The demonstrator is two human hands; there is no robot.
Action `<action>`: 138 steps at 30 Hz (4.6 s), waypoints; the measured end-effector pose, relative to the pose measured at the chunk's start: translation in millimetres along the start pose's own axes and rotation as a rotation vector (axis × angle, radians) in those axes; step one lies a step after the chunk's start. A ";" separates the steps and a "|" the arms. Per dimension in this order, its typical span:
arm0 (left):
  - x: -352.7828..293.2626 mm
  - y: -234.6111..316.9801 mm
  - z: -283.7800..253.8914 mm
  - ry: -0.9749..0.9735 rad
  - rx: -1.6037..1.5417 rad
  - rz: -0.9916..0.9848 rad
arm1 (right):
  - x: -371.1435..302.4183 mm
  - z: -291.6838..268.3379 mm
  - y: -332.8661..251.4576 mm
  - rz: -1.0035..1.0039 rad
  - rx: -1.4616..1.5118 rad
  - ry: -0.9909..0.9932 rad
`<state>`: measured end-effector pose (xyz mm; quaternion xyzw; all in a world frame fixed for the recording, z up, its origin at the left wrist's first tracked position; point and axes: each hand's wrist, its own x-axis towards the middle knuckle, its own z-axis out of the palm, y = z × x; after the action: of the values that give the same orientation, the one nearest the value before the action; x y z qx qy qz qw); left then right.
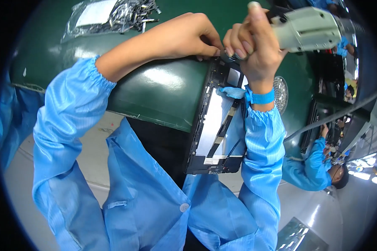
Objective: The person assembles electronic components by attaching a display panel to a tablet chassis with screws, using an electric screwdriver.
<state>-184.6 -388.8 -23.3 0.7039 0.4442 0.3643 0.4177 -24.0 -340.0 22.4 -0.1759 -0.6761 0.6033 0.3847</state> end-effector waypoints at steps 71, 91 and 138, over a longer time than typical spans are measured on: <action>169.8 -80.3 -84.9 0.526 0.938 -0.101 | -108.0 -171.4 -54.3 -0.099 0.199 0.476; 64.7 11.6 42.4 0.469 0.649 0.325 | -107.7 -170.3 -46.8 -0.074 0.053 0.437; 303.7 -24.0 -24.5 0.395 -0.073 -0.372 | -99.3 -170.6 -70.9 -0.115 0.098 0.488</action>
<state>-110.7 -93.8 7.4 0.5102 0.6252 0.4273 0.4078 180.8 -308.6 55.2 -0.2584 -0.5421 0.5522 0.5783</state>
